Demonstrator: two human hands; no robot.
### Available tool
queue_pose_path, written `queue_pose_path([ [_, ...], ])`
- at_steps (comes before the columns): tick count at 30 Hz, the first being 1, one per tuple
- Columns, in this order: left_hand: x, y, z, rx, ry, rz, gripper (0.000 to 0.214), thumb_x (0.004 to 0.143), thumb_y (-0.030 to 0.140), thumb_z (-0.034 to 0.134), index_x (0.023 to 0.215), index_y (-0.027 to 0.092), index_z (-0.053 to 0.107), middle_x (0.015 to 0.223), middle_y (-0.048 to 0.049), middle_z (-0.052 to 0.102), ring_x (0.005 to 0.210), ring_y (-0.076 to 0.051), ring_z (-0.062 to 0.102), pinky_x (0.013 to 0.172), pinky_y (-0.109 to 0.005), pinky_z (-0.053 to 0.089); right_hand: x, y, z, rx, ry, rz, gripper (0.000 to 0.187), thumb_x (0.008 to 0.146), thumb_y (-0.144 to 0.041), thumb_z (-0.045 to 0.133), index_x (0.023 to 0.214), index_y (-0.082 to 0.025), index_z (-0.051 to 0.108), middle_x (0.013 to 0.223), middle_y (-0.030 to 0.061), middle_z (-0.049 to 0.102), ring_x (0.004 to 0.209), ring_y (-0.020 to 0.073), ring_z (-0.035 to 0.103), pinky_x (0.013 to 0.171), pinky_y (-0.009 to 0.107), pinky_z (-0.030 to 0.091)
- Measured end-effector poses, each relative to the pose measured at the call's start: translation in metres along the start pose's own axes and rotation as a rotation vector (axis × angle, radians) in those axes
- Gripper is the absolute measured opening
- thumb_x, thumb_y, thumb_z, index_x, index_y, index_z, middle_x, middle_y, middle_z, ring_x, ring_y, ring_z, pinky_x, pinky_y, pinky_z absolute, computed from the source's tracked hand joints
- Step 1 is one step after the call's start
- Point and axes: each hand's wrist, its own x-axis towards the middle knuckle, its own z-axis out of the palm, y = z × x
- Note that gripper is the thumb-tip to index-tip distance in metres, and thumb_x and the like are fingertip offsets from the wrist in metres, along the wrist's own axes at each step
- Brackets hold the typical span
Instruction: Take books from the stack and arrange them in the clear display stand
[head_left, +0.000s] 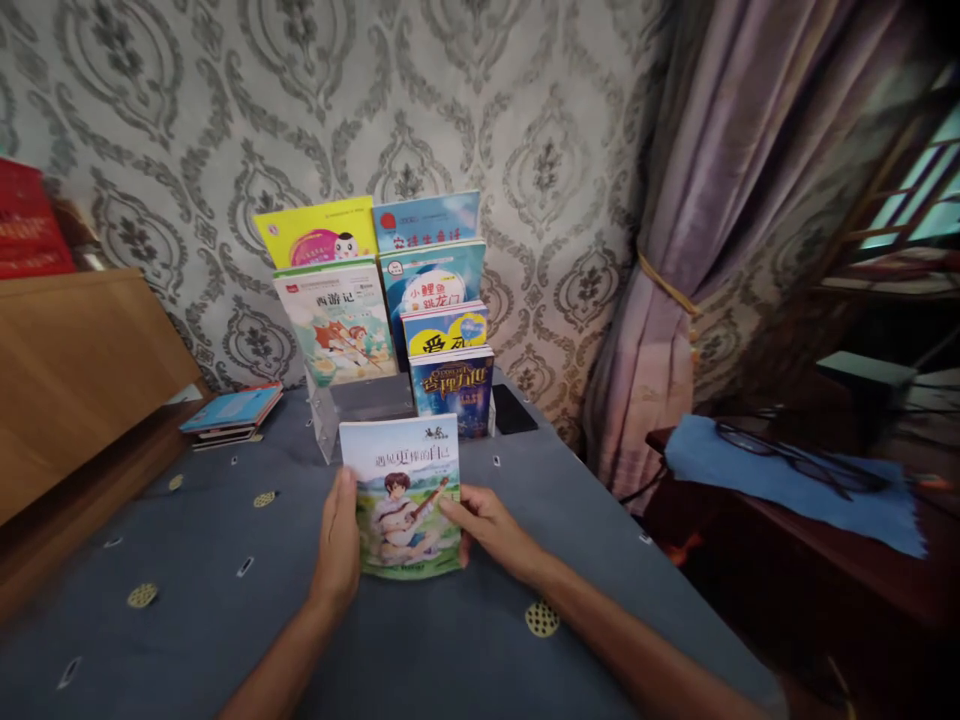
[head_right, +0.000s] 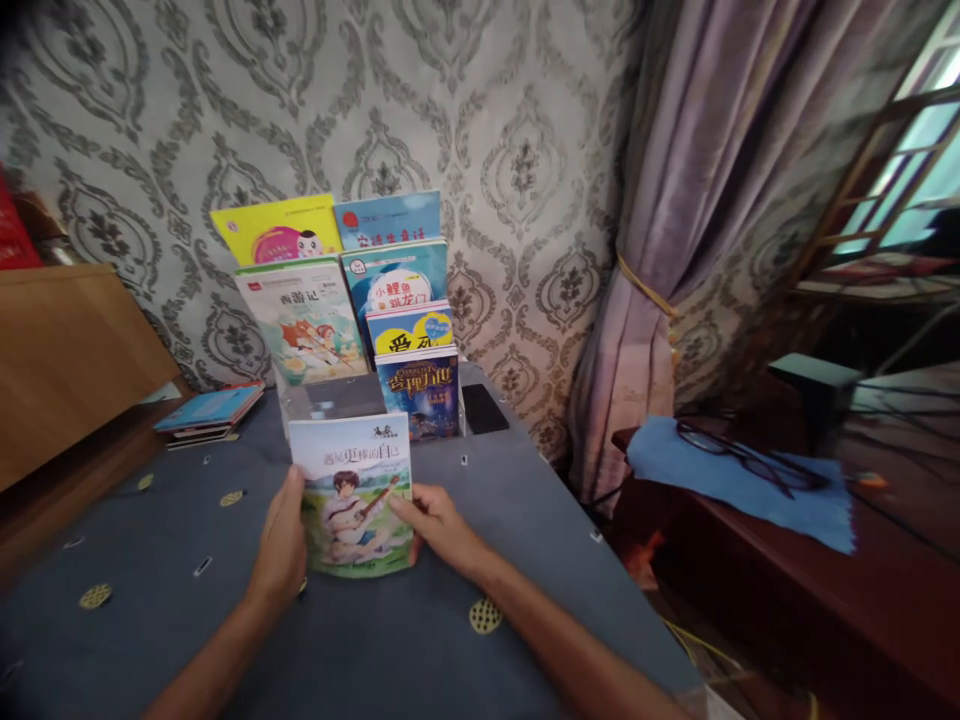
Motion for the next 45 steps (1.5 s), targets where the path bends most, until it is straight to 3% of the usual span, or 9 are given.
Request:
queue_pose_path([
  [5,0.002,0.01,0.008,-0.154,-0.087,-0.07,0.068,0.084,0.072,0.057,0.113,0.011,0.071,0.117,-0.0143,0.074,0.123,-0.033,0.061,0.105,-0.047,0.049,0.004,-0.003,0.002,0.076,-0.083,0.025,0.054,0.082,-0.064,0.069,0.1,-0.014,0.072,0.089,0.007,0.073,0.068,0.0139,0.066,0.048,0.02,0.054],
  [9,0.0,-0.003,-0.006,-0.097,0.011,-0.139,0.054,0.08,0.06,0.07,0.118,0.022,0.07,0.126,-0.0099,0.071,0.13,-0.031,0.058,0.11,-0.043,0.046,0.004,-0.003,0.002,-0.01,-0.072,0.026,0.054,0.085,-0.064,0.065,0.103,-0.013,0.072,0.089,0.0073,0.072,0.066,0.0132,0.064,0.049,0.021,0.054],
  [14,-0.002,-0.011,-0.035,0.004,-0.341,-0.085,0.067,0.077,0.049,0.074,0.136,0.022,0.056,0.138,-0.0121,0.062,0.134,-0.031,0.054,0.112,-0.047,0.043,0.0,-0.008,0.003,-0.108,-0.102,-0.003,0.052,0.087,-0.063,0.063,0.105,-0.015,0.07,0.09,0.0059,0.07,0.069,0.0145,0.063,0.051,0.023,0.055],
  [17,0.0,-0.011,-0.051,0.146,-0.427,0.013,0.058,0.077,0.04,0.07,0.13,0.022,0.059,0.131,-0.0118,0.066,0.127,-0.03,0.059,0.109,-0.047,0.047,0.001,-0.014,0.005,-0.163,-0.107,-0.029,0.049,0.088,-0.063,0.06,0.101,-0.017,0.071,0.091,0.0059,0.069,0.073,0.016,0.062,0.054,0.025,0.055],
  [24,0.022,-0.019,-0.064,0.421,-0.324,0.241,0.041,0.074,0.027,0.057,0.115,0.023,0.063,0.084,-0.0031,0.07,0.088,-0.025,0.067,0.082,-0.04,0.057,0.01,-0.018,0.016,-0.383,-0.016,-0.142,0.04,0.096,-0.051,0.051,0.113,-0.019,0.067,0.1,0.0085,0.07,0.085,0.0219,0.064,0.069,0.032,0.057],
  [30,0.041,-0.029,-0.06,0.466,-0.177,0.272,0.029,0.074,0.031,0.052,0.1,0.02,0.059,0.082,-0.0041,0.068,0.081,-0.024,0.064,0.076,-0.039,0.053,0.018,-0.008,0.025,-0.688,0.042,-0.226,0.024,0.1,-0.032,0.043,0.111,-0.022,0.062,0.093,0.0062,0.068,0.088,0.0219,0.062,0.085,0.037,0.053],
  [34,0.042,-0.034,-0.06,0.413,-0.145,0.281,0.031,0.076,0.031,0.055,0.104,0.02,0.057,0.094,-0.0062,0.069,0.085,-0.023,0.065,0.082,-0.04,0.053,0.021,-0.002,0.029,-0.755,0.062,-0.285,0.021,0.099,-0.023,0.039,0.107,-0.023,0.058,0.097,0.0064,0.066,0.092,0.021,0.063,0.088,0.037,0.053],
  [40,0.056,-0.032,-0.055,0.241,-0.147,0.369,0.042,0.081,0.033,0.064,0.119,0.024,0.05,0.112,-0.0074,0.064,0.1,-0.023,0.063,0.09,-0.039,0.052,0.043,0.003,0.032,-0.791,0.061,-0.562,0.033,0.097,-0.015,0.037,0.127,-0.021,0.049,0.126,0.0136,0.061,0.123,0.0228,0.056,0.108,0.045,0.047],
  [45,0.084,-0.029,-0.04,0.083,0.046,0.494,0.038,0.08,0.041,0.064,0.114,0.027,0.053,0.115,-0.0079,0.06,0.105,-0.027,0.061,0.096,-0.045,0.051,0.077,0.011,0.032,-0.842,0.159,-0.701,0.038,0.094,-0.015,0.046,0.131,-0.021,0.05,0.14,0.0179,0.054,0.14,0.0286,0.043,0.114,0.056,0.04],
])
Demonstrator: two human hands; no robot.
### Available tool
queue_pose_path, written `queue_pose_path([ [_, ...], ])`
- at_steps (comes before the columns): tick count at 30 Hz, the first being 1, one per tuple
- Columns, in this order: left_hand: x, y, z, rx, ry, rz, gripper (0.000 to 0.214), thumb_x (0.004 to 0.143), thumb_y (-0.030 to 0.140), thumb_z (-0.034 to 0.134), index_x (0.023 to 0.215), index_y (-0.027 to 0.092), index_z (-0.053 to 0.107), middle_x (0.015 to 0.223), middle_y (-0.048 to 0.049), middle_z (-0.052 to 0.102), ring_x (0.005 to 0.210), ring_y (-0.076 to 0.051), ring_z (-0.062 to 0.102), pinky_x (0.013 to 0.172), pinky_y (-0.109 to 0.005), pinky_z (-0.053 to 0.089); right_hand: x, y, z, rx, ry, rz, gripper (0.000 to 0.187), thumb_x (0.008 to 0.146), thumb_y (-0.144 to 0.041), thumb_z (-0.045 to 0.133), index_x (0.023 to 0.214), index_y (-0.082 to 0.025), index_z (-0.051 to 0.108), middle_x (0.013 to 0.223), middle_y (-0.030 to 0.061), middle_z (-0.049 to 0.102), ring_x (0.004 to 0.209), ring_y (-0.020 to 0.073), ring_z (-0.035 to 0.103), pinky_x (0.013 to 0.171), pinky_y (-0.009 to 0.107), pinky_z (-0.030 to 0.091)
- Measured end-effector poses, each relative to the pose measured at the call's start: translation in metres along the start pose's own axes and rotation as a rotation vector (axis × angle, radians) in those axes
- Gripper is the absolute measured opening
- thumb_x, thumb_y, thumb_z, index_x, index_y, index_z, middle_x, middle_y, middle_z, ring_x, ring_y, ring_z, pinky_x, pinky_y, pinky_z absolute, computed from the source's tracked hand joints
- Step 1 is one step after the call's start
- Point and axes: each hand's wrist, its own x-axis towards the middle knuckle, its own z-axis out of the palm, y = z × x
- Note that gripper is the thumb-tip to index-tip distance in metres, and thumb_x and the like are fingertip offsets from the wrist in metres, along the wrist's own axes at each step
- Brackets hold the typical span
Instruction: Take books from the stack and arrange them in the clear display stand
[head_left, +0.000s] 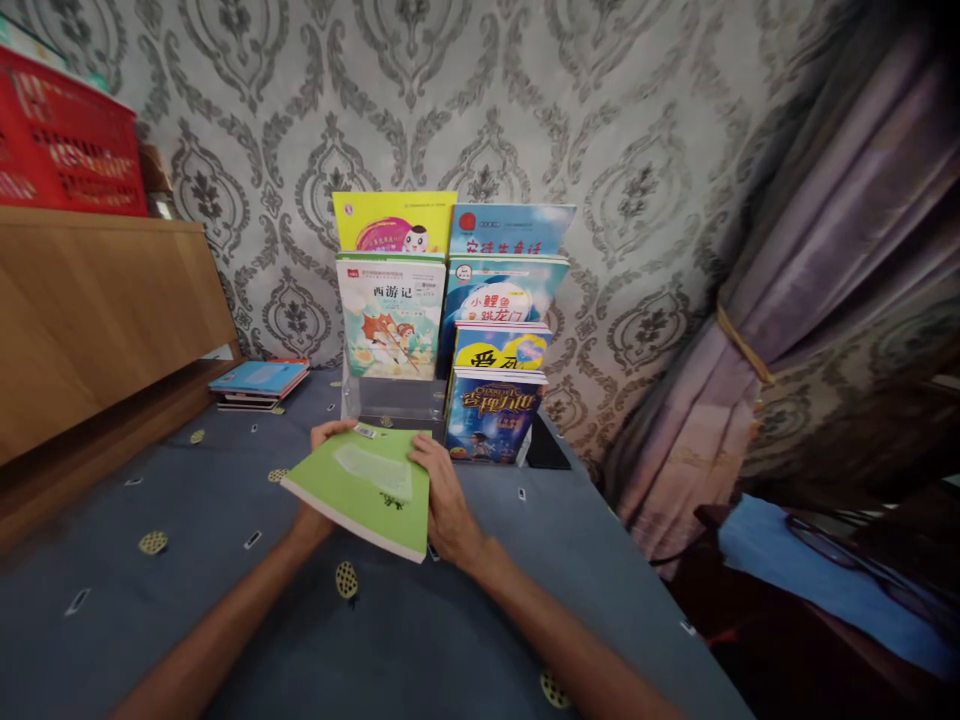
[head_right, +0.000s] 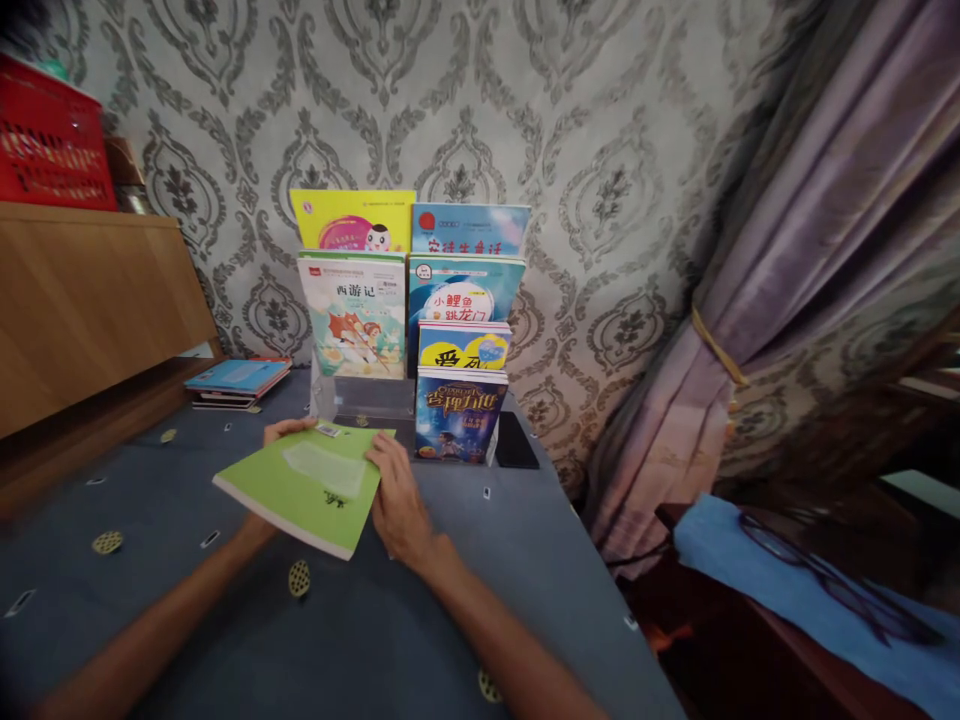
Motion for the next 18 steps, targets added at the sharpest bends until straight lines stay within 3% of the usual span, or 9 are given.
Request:
queue_pose_path([
  [4,0.027,0.009,0.016,-0.041,0.084,0.124,0.043,0.078,0.047,0.064,0.113,0.025,0.053,0.12,-0.0103,0.058,0.117,-0.03,0.058,0.104,-0.047,0.047,0.024,0.012,0.012,-0.034,0.118,0.036,0.039,0.093,-0.017,0.051,0.132,-0.022,0.052,0.148,0.0175,0.049,0.146,0.0294,0.036,0.117,0.058,0.035],
  [8,0.053,0.015,0.029,-0.053,0.116,0.11,0.039,0.081,0.047,0.061,0.111,0.024,0.05,0.111,-0.0085,0.059,0.102,-0.025,0.062,0.094,-0.044,0.052,0.049,0.024,0.019,-0.043,0.22,0.056,0.036,0.094,-0.02,0.049,0.13,-0.02,0.052,0.149,0.0177,0.046,0.146,0.0285,0.035,0.119,0.055,0.032],
  [11,0.068,0.01,0.031,0.022,0.078,0.107,0.036,0.081,0.045,0.059,0.11,0.025,0.05,0.111,-0.0095,0.06,0.096,-0.024,0.062,0.091,-0.043,0.053,0.061,0.035,0.022,-0.045,0.245,0.071,0.04,0.092,-0.019,0.046,0.132,-0.019,0.051,0.145,0.0172,0.049,0.143,0.0281,0.039,0.118,0.053,0.034],
  [18,0.093,-0.003,0.024,0.319,-0.019,0.176,0.032,0.083,0.038,0.051,0.11,0.02,0.053,0.113,-0.0133,0.063,0.112,-0.029,0.06,0.102,-0.047,0.045,0.085,0.044,0.026,-0.055,0.286,0.167,0.047,0.095,-0.019,0.035,0.14,-0.015,0.044,0.133,0.0168,0.058,0.128,0.0266,0.051,0.111,0.049,0.04],
])
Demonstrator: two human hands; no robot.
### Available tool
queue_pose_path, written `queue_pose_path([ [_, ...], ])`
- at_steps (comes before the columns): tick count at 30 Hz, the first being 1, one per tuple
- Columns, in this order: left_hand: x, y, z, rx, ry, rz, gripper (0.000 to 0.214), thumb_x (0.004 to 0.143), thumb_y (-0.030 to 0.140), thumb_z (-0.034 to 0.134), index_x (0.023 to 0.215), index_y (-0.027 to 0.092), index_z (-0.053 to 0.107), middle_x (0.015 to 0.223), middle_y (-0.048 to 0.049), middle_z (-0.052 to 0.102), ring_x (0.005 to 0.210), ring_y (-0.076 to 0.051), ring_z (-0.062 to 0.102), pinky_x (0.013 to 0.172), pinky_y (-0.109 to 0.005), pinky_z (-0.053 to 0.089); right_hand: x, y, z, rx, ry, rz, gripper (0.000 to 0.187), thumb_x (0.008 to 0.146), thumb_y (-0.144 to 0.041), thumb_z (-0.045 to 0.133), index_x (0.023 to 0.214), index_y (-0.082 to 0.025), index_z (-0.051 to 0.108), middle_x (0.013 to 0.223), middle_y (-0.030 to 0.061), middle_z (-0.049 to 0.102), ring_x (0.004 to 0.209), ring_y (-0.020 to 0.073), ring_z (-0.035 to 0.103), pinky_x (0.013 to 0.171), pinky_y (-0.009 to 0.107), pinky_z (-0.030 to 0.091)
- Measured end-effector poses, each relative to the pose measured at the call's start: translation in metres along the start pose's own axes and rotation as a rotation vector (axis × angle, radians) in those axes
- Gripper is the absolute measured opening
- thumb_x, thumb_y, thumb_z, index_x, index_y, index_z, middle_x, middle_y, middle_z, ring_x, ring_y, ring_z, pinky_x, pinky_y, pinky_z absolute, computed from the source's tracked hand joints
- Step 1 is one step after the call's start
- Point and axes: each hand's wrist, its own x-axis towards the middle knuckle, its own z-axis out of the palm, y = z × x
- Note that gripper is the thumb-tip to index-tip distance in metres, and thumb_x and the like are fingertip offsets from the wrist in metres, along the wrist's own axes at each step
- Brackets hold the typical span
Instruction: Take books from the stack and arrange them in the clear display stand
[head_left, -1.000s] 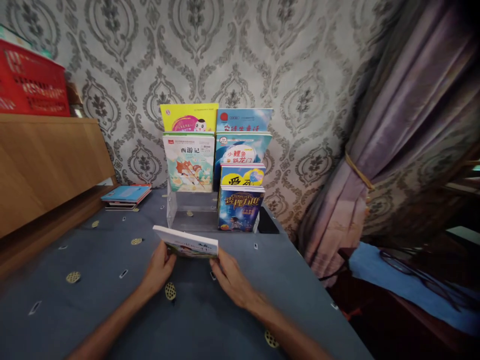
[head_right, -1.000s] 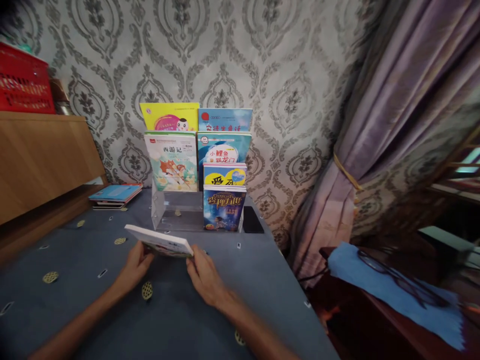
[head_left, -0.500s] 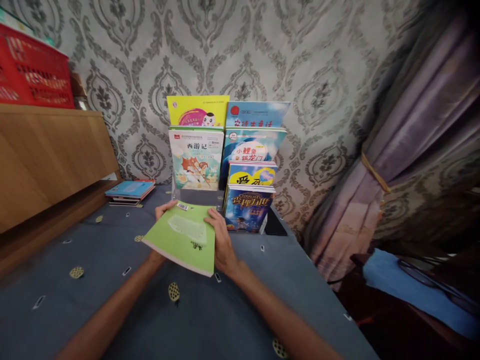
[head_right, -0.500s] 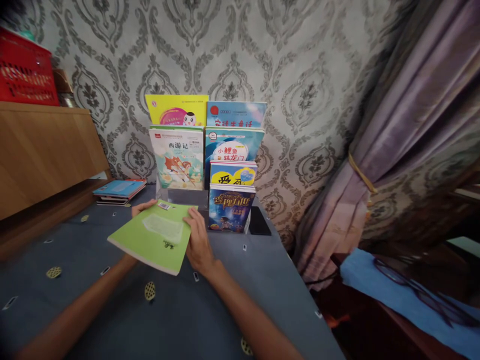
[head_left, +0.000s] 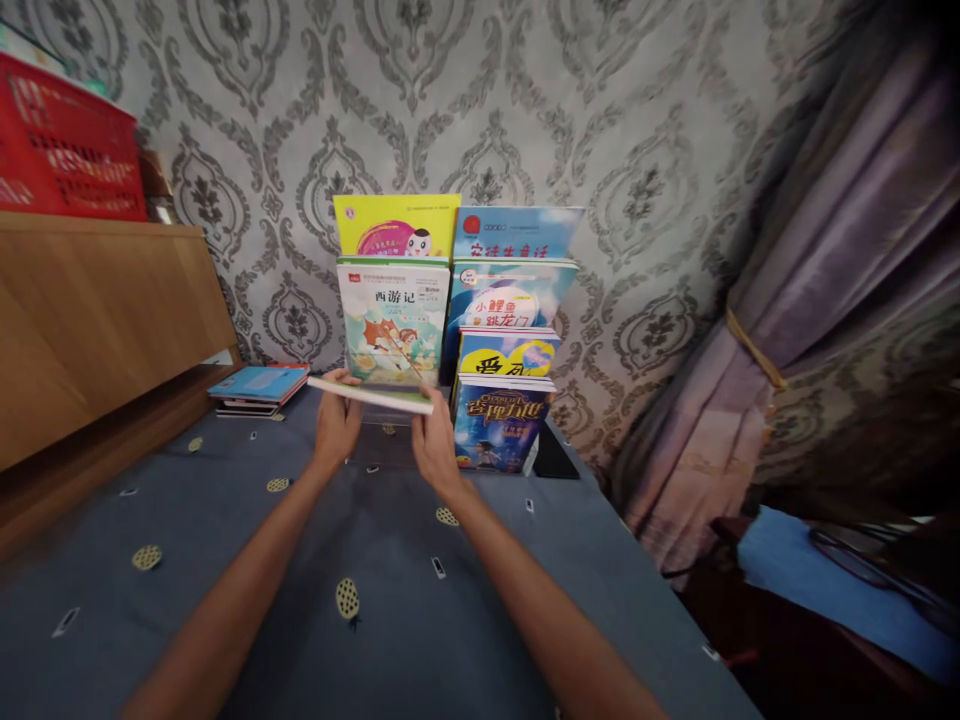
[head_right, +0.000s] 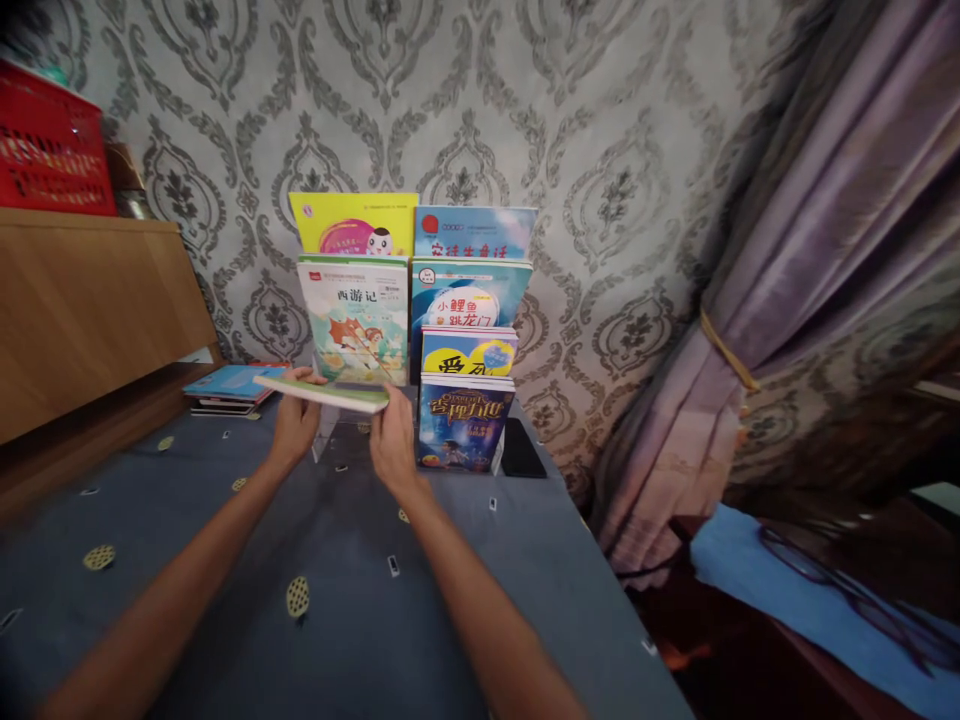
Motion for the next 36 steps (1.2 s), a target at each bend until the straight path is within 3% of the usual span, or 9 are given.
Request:
queue_pose_path([
  [5,0.012,-0.007,0.0,0.176,-0.039,-0.097,0.038,0.085,0.028,0.052,0.12,0.015,0.049,0.094,-0.0115,0.066,0.102,-0.032,0.064,0.098,-0.047,0.046,0.019,-0.003,0.009,-0.061,0.008,0.081,0.048,0.099,-0.026,0.032,0.144,-0.012,0.038,0.136,0.0201,0.057,0.127,0.0276,0.053,0.109,0.046,0.043],
  [10,0.017,-0.001,0.0,0.288,-0.081,-0.024,0.04,0.089,0.023,0.046,0.128,0.015,0.043,0.102,-0.0128,0.066,0.098,-0.031,0.066,0.092,-0.044,0.048,0.022,0.008,0.019,-0.11,0.038,0.116,0.059,0.096,-0.025,0.033,0.152,-0.009,0.027,0.149,0.021,0.046,0.141,0.0288,0.041,0.118,0.051,0.033],
  [15,0.02,0.005,0.003,0.335,-0.027,-0.018,0.021,0.094,0.028,0.044,0.112,0.019,0.051,0.099,-0.0117,0.065,0.099,-0.029,0.063,0.092,-0.042,0.048,0.019,0.016,0.027,-0.115,0.045,0.169,0.068,0.094,-0.025,0.033,0.155,-0.001,0.017,0.156,0.0271,0.035,0.147,0.0338,0.029,0.119,0.058,0.027],
  [19,0.024,0.005,0.005,0.374,0.023,0.011,0.014,0.095,0.031,0.046,0.097,0.02,0.055,0.101,-0.013,0.062,0.104,-0.029,0.058,0.095,-0.042,0.046,0.018,0.016,0.031,-0.135,0.056,0.161,0.069,0.094,-0.023,0.034,0.156,-0.001,0.017,0.155,0.0267,0.036,0.147,0.0329,0.031,0.12,0.056,0.027],
  [26,0.031,0.007,0.012,0.458,0.068,-0.027,0.02,0.095,0.028,0.049,0.112,0.018,0.054,0.1,-0.0094,0.065,0.093,-0.026,0.062,0.086,-0.038,0.048,0.011,0.019,0.033,-0.225,0.04,0.137,0.068,0.094,-0.019,0.031,0.158,-0.003,0.015,0.158,0.0229,0.034,0.148,0.0288,0.03,0.121,0.052,0.027],
  [30,0.033,0.005,0.015,0.511,0.09,-0.042,0.015,0.095,0.03,0.051,0.105,0.019,0.055,0.098,-0.009,0.066,0.095,-0.027,0.063,0.083,-0.037,0.049,0.011,0.016,0.034,-0.259,0.036,0.131,0.066,0.093,-0.017,0.029,0.156,0.002,0.019,0.157,0.0257,0.035,0.147,0.0289,0.032,0.121,0.049,0.029],
  [36,0.036,0.002,0.018,0.497,0.135,-0.039,0.012,0.093,0.029,0.052,0.102,0.021,0.054,0.096,-0.0065,0.066,0.093,-0.026,0.063,0.08,-0.036,0.049,0.016,0.007,0.031,-0.336,0.043,0.133,0.065,0.092,-0.016,0.033,0.155,-0.001,0.024,0.146,0.0264,0.046,0.14,0.0319,0.041,0.115,0.05,0.037],
])
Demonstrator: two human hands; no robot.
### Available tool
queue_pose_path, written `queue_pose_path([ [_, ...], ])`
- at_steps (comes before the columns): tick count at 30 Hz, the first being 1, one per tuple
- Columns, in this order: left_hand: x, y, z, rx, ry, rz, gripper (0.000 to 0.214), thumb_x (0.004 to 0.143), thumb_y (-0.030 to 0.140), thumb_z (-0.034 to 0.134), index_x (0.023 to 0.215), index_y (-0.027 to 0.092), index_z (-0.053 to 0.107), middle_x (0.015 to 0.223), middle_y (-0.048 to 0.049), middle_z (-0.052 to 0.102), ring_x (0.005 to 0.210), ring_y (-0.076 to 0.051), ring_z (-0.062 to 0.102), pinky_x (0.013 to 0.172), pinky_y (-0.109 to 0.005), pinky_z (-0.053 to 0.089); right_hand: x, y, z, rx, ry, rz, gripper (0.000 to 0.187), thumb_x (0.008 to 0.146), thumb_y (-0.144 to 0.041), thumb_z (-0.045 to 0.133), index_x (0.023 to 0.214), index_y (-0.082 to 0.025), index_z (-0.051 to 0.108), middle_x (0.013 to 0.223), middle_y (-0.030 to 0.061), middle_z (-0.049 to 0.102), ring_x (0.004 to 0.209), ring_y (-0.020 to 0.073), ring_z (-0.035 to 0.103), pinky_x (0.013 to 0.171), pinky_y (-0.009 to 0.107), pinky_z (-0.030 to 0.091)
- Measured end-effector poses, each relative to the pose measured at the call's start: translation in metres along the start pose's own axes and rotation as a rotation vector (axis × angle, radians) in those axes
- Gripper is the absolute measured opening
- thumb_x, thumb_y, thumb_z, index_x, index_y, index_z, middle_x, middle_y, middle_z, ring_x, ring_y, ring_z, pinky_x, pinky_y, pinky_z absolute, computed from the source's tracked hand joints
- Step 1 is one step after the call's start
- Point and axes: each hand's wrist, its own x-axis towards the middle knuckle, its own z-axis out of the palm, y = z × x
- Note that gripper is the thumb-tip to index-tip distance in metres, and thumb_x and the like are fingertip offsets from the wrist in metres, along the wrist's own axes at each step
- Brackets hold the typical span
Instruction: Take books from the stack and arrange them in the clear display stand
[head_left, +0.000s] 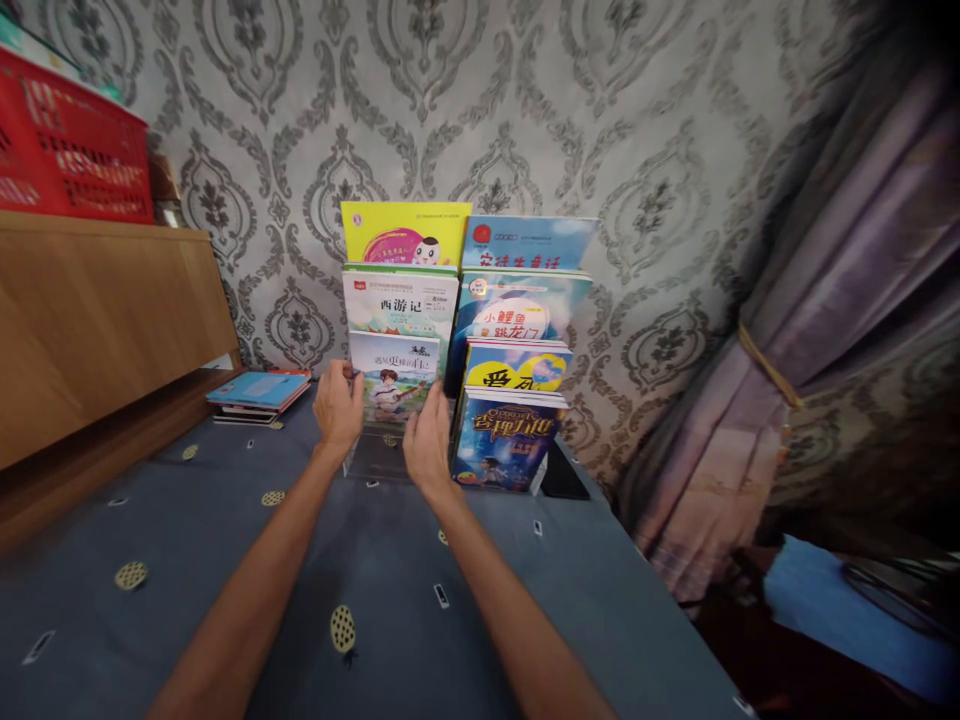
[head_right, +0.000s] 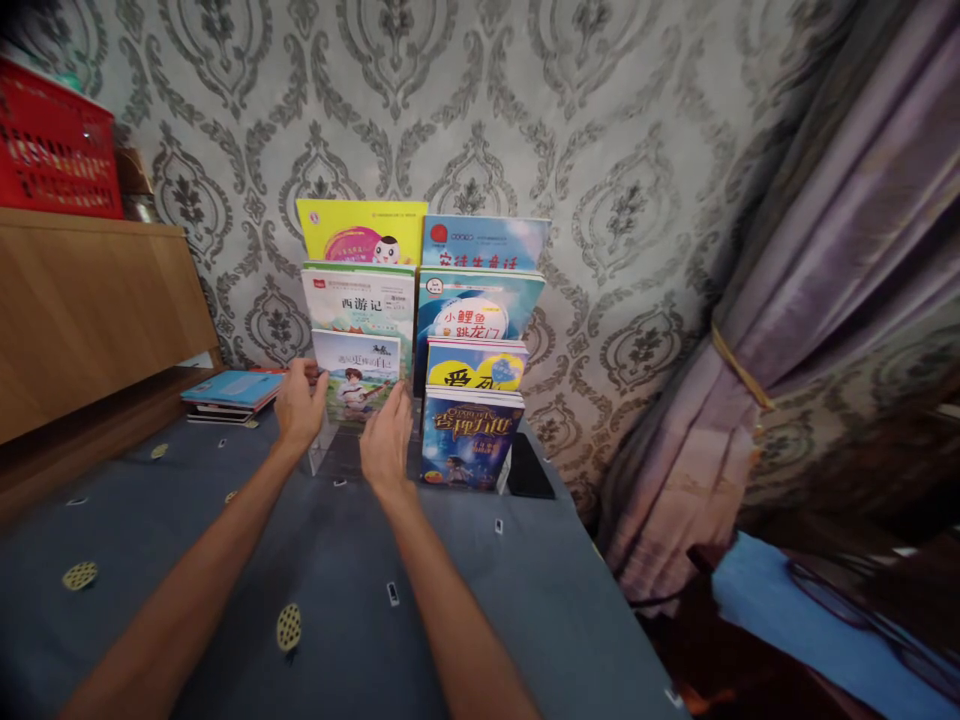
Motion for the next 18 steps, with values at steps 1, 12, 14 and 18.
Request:
queue_pose_path([
  [1,0.001,0.0,0.001,-0.01,0.006,-0.007,0.013,0.093,0.03,0.052,0.102,0.021,0.054,0.095,-0.0058,0.066,0.091,-0.025,0.063,0.08,-0.036,0.048,0.001,-0.001,-0.002,-0.015,-0.001,0.002,0.064,0.092,-0.016,0.034,0.154,-0.001,0.026,0.143,0.0265,0.048,0.137,0.0328,0.044,0.113,0.051,0.039],
  [12,0.005,-0.004,0.006,-0.003,0.047,0.082,0.024,0.091,0.028,0.049,0.112,0.018,0.057,0.1,-0.0106,0.063,0.102,-0.029,0.059,0.092,-0.042,0.048,0.011,-0.007,-0.013,-0.053,-0.09,0.009,0.064,0.09,-0.02,0.039,0.15,0.004,0.033,0.135,0.0273,0.053,0.125,0.0348,0.052,0.106,0.05,0.045],
  [14,0.005,-0.005,0.007,0.021,0.041,0.093,0.028,0.092,0.029,0.049,0.115,0.018,0.059,0.104,-0.0118,0.062,0.106,-0.03,0.058,0.094,-0.043,0.047,0.012,-0.007,-0.013,-0.049,-0.103,0.013,0.065,0.09,-0.02,0.039,0.15,0.003,0.032,0.137,0.0272,0.052,0.127,0.035,0.051,0.106,0.05,0.044],
  [18,0.005,-0.006,0.006,0.057,0.02,0.096,0.032,0.093,0.03,0.046,0.118,0.015,0.061,0.107,-0.0144,0.062,0.108,-0.032,0.057,0.095,-0.045,0.048,0.011,-0.007,-0.014,-0.029,-0.096,0.002,0.066,0.09,-0.02,0.04,0.153,-0.001,0.029,0.137,0.0251,0.053,0.13,0.0338,0.049,0.106,0.049,0.044],
])
